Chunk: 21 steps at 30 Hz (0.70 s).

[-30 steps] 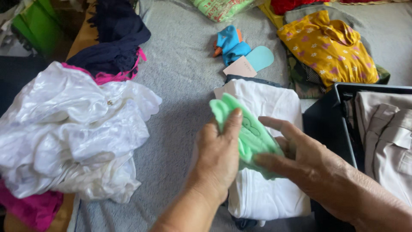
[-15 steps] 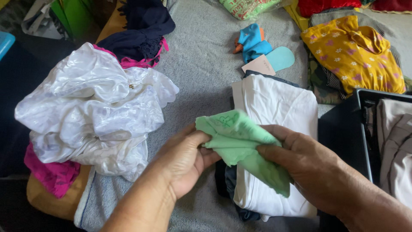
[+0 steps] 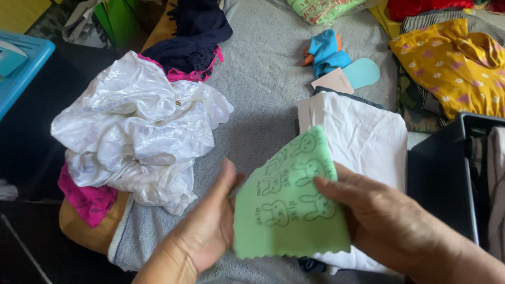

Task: The person folds several garments by hand, including a white top, a green cloth, a white garment with red tassels, a pink lace top, and a navy blue top. The folded items are placed into an open suitcase on the bed.

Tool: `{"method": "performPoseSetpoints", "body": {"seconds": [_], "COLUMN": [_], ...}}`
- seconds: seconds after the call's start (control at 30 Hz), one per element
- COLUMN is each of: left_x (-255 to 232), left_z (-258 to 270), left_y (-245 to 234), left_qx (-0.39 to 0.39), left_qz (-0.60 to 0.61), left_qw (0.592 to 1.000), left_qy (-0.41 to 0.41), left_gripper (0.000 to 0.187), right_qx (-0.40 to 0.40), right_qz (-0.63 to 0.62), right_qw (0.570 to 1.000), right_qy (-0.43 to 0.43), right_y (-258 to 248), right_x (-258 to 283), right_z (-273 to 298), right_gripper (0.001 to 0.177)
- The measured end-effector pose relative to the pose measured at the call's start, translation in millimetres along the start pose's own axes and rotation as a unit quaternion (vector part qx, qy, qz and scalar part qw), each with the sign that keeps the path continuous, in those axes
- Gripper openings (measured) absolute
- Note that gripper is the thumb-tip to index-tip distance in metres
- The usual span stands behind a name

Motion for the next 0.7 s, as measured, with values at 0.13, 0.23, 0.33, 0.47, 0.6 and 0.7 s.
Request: {"method": "performPoseSetpoints", "body": {"seconds": [0.13,0.23,0.33,0.47,0.6,0.7], "left_x": [8.8,-9.1,-35.5,-75.8,-94.5,-125.9], "left_z": [2.1,6.2,2.9,-2.4,11.3,18.1], "left_y": [-44.4,-71.3,-88.8,-127.1,-213.5,-270.2], "left_qx": [-0.211,-0.251,-0.247,-0.302,-0.481,-0.48], "left_qz": [-0.192,-0.142,-0.154,-0.182,0.0,0.182], "left_qw": [0.957,0.957,0.955,0.93,0.874,0.854], "left_qy": [-0.061,-0.008,0.051,0.108,0.069,0.09], "left_gripper": [0.08,0.074,0.067,0.067,0.063,0.068], "right_qx": [-0.028,0.0,-0.062,-0.106,-0.19,-0.159], "right_qz": [0.071,0.039,0.101,0.145,0.362,0.439], "right_qw": [0.997,0.999,0.991,0.983,0.891,0.859], "right_qy": [0.028,0.035,0.06,0.047,0.198,0.209], "right_y": [-5.2,1.7,-10.8,-16.1,-42.3,-32.3], "right_x": [-20.2,-39.6,-57.5,-71.4,-92.4,-96.2], "right_z": [-5.9,-14.8,-26.0,-44.6,-43.9,-55.1], "right_gripper": [0.051,0.048,0.047,0.048,0.065,0.067]}}
Point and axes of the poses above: each hand's wrist, its own z-axis away from the middle knuckle, its own y-axis out of the palm, x = y × z, the point moved 9 cm from there along -z, towards the middle knuckle, and after that the axes turned 15 degrees about -y, right-handed, at the moved point
